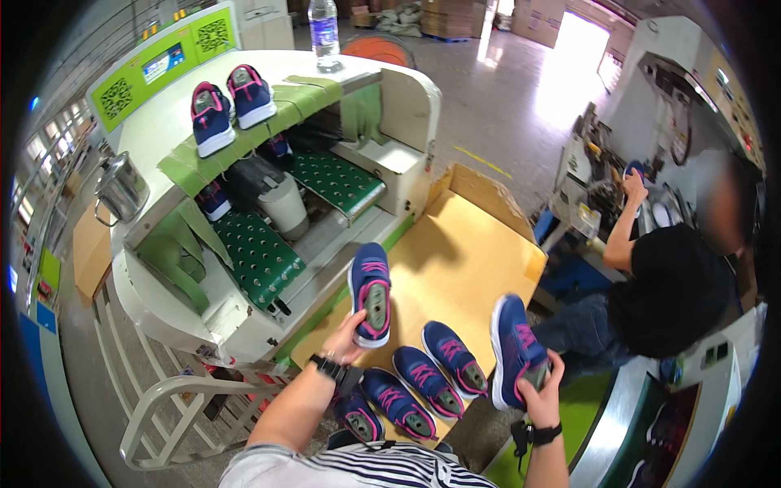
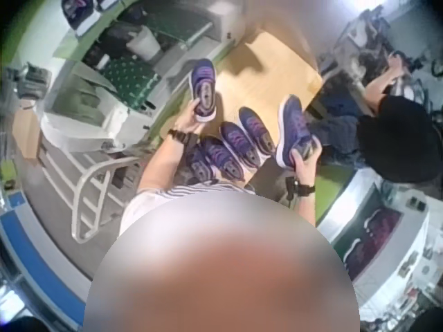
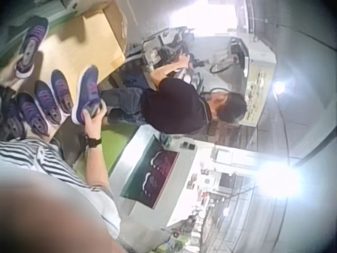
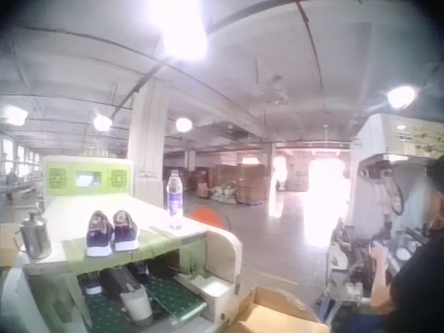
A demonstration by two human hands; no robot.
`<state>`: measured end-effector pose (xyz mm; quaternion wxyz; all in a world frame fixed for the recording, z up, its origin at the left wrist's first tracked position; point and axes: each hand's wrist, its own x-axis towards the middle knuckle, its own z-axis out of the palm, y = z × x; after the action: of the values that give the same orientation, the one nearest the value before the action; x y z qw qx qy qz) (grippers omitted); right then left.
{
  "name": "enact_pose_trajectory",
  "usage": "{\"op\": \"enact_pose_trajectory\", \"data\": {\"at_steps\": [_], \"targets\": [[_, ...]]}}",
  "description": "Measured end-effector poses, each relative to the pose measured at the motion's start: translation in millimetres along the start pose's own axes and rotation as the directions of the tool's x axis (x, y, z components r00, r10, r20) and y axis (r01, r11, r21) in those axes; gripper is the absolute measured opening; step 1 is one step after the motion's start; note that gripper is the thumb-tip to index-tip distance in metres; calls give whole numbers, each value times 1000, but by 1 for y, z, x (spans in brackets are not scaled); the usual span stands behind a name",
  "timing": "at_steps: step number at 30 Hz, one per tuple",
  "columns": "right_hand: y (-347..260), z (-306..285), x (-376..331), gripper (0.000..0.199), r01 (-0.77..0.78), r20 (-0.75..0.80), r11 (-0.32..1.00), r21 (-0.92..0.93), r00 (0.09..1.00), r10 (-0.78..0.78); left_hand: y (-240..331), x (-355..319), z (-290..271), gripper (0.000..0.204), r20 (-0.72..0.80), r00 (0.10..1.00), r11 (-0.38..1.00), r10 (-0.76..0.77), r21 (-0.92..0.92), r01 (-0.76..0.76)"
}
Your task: The person picks up shoes from a table, places them onto a conveyor belt, and removes shoes from a different machine to set them on the table. The person then inserts shoe lasts into the shoes and places them back onto the first conveyor belt.
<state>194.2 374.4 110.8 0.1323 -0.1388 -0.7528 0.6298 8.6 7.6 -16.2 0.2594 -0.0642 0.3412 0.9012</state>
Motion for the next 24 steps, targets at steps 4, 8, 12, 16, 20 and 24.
{"op": "enact_pose_trajectory", "data": {"at_steps": [4, 8, 12, 16, 20, 24], "targets": [[-63, 107, 134, 74, 246, 334, 967, 61, 908, -252, 61, -65, 39, 63, 52, 969, 971, 240, -14, -239], [-123, 257, 234, 65, 616, 409, 783, 85, 695, -591, 112, -70, 37, 57, -233, 877, 883, 421, -114, -455], [-88, 383, 307, 70, 624, 448, 751, -217, 747, -491, 128, -44, 31, 56, -509, 771, 814, 383, -209, -542], [-79, 421, 305, 73, 637, 492, 754, -164, 715, -497, 140, -63, 12, 65, -546, 765, 795, 342, -267, -545], [-18, 339, 250, 67, 726, 557, 686, -41, 587, -587, 119, -94, 2, 60, -400, 884, 878, 241, -298, -374], [50, 164, 117, 53, 416, 469, 834, -362, 855, -223, 28, -125, 4, 56, -128, 976, 748, 174, 662, -47]]}}
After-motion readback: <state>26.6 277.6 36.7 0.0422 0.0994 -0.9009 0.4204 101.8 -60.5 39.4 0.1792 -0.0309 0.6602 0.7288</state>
